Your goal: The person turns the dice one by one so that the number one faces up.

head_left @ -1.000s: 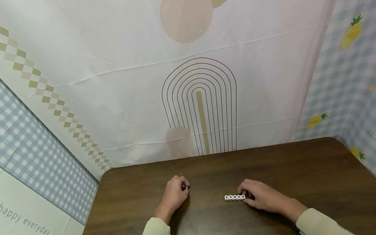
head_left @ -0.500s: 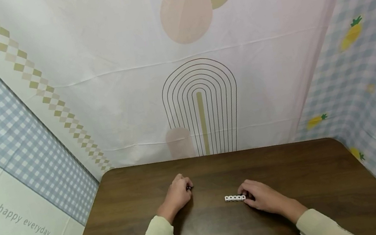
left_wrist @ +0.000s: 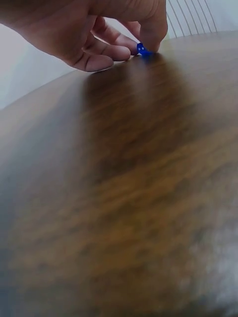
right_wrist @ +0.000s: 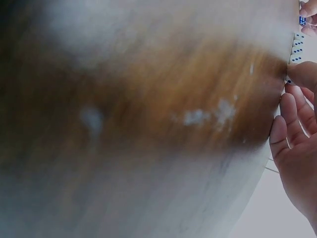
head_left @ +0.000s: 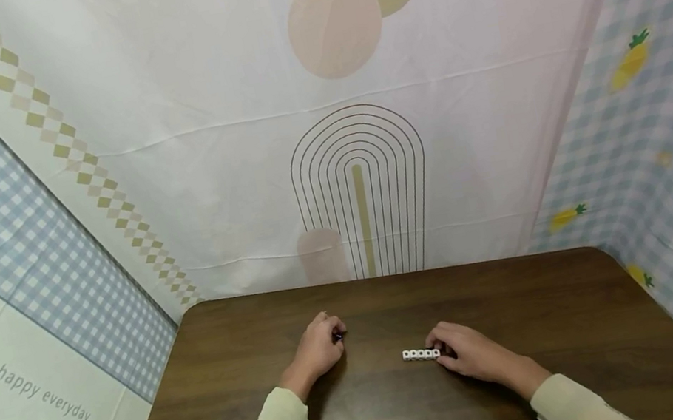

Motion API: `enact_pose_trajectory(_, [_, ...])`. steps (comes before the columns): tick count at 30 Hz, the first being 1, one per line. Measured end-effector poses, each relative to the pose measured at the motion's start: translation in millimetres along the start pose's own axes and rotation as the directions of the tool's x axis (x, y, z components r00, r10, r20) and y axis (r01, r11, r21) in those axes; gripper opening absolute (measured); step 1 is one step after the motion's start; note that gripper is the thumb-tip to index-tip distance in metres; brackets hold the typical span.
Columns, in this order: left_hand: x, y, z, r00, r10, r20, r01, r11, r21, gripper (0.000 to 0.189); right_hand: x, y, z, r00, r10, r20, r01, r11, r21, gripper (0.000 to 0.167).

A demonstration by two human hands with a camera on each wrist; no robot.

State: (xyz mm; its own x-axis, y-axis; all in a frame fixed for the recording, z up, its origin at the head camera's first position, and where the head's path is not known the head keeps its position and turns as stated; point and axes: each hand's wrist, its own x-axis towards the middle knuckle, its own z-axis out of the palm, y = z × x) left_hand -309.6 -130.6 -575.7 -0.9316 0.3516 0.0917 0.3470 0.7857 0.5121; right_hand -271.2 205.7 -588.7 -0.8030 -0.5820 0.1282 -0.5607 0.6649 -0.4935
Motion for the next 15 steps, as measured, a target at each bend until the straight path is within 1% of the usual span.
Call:
enact_pose_trajectory(4, [-1.3, -1.8, -0.5, 1.000, -0.012, -0.028, 0.011, 0.999, -0.037, 0.021, -0.6, -1.2, -0.5, 1.000, -0.006, -0.008, 0.006, 1.000, 0.002, 0.023])
enact_pose_trajectory(7, [-2.0, -2.4, -1.1, 0.999, -0.035, -0.040, 0.033, 0.998, -0.050, 0.020, -0.2, -2.1, -0.8, 1.000, 0.001, -0.011, -0.001, 1.000, -0.007, 0.022])
enact_pose_trajectory(15, [-3.0, -2.5, -3.8, 0.997, -0.065, -0.033, 0.064, 0.997, -0.036, 0.017, 2.9, -4.1, -2.1, 1.000, 0.010, -0.002, -0.010, 0.999, -0.043, 0.021])
